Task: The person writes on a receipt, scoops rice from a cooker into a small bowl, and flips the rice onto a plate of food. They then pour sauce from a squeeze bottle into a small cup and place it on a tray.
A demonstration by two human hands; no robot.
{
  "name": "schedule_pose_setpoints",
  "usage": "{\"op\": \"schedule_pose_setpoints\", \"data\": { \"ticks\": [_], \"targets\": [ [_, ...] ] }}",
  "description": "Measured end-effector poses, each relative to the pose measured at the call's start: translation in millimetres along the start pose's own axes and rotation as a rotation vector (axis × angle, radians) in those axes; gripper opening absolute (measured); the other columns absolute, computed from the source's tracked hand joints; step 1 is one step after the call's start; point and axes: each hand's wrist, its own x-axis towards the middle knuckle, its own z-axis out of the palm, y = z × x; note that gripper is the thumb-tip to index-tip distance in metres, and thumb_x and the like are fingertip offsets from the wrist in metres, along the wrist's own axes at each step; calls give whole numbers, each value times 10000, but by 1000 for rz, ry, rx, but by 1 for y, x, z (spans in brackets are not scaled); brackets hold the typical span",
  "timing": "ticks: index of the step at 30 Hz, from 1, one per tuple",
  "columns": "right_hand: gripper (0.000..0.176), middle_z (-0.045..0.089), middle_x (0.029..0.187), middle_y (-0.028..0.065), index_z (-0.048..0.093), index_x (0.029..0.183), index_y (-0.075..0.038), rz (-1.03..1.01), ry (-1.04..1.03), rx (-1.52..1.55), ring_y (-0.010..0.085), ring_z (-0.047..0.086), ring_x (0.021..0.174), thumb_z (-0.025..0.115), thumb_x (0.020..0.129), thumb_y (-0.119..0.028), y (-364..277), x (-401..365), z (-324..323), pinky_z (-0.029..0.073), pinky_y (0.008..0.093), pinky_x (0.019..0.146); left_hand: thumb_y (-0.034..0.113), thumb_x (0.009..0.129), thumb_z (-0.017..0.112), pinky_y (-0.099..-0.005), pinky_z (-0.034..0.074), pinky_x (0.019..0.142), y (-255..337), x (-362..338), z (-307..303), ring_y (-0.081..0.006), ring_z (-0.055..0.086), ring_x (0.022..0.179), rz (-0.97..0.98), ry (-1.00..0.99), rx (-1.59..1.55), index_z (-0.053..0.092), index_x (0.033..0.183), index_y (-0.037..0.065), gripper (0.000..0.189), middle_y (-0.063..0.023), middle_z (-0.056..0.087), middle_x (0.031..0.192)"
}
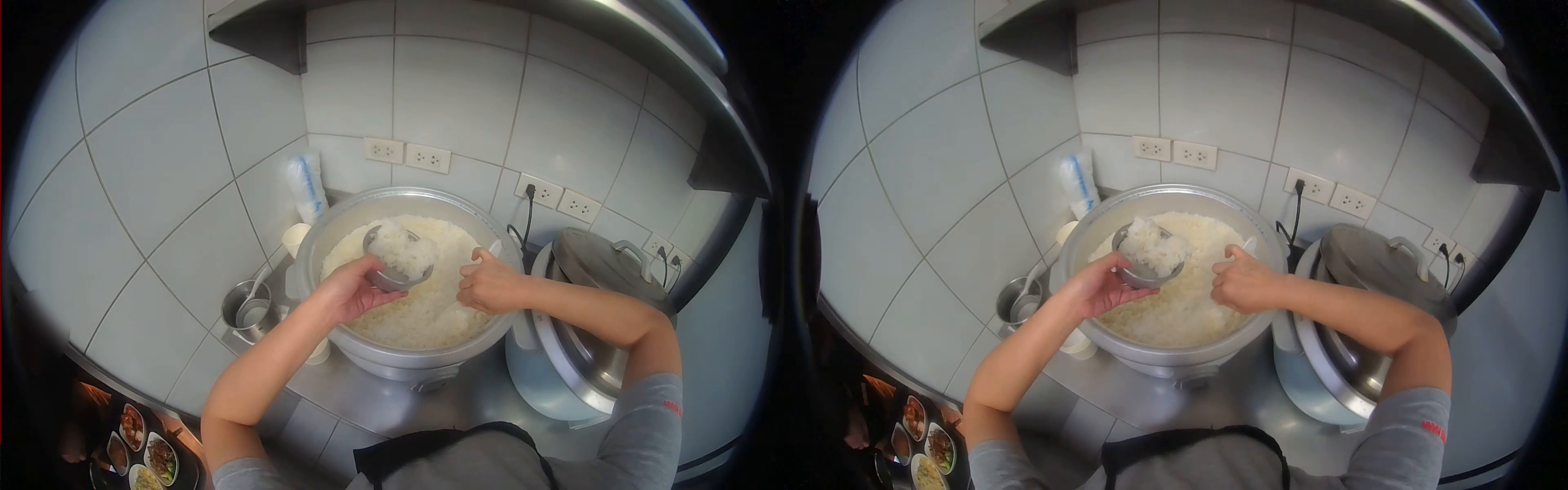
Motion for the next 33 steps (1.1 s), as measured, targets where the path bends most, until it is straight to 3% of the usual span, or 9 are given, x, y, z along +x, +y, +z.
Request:
{"op": "schedule_pose_setpoints", "data": {
  "ticks": [4,7,9,13,15,18,22,27,33],
  "targets": [
    [130,576,658,-20,620,686,-143,53,-43,256,156,508,805,613,787,-225,6,-5,6,271,436,872,11,803,501,-381,540,828,-2,2,-10,-309,578,961,63,30,65,287,1188,-24,442,-206,407,1185],
    [163,596,678,23,643,741,-120,124,13,473,189,538,763,606,818,-258,26,-6,26,344,409,803,-27,771,519,-389,543,816,0,0,-13,-293,575,949,99,171,151,291,1157,3,449,-182,400,1153],
    [188,612,708,76,648,789,-81,381,116,916,248,563,700,602,825,-259,39,-5,30,417,382,683,-31,767,525,-399,539,818,-1,2,-21,-297,569,964,81,162,106,285,1164,6,466,-182,395,1157],
    [177,618,697,109,635,857,-53,437,167,556,302,577,657,579,831,-219,56,19,-37,456,383,603,-2,786,512,-407,534,828,-5,9,-26,-293,572,961,66,161,18,310,1168,-7,432,-184,412,1163],
    [212,611,799,121,601,1048,-69,545,224,194,297,580,714,514,870,-145,49,37,-53,463,385,638,64,835,471,-403,537,848,-7,13,-26,-352,575,992,91,170,-4,334,1215,-67,424,-221,484,1159],
    [346,564,887,161,518,1202,-111,444,316,105,318,573,797,484,860,-76,32,59,-33,454,420,670,82,840,468,-434,528,868,-5,13,-12,-372,557,1023,136,175,-96,344,1217,-70,425,-234,464,1188],
    [436,520,935,163,460,1282,-140,437,319,92,307,556,826,466,856,-44,-3,76,-7,449,407,684,97,840,468,-459,519,880,2,15,-21,-379,539,1056,198,100,-125,325,1237,-67,453,-247,442,1219],
    [418,528,820,166,509,1259,-128,231,361,513,293,542,758,479,852,-37,36,75,-39,432,379,665,47,805,436,-432,490,932,6,2,-20,-377,523,1093,161,56,-104,308,1244,-96,479,-255,439,1233],
    [375,555,768,177,537,1225,-115,281,409,362,286,535,702,497,856,-57,12,80,-32,430,354,670,31,794,420,-423,467,960,7,6,-23,-364,519,1104,305,86,-18,299,1247,-111,490,-256,440,1239]
  ]
}}
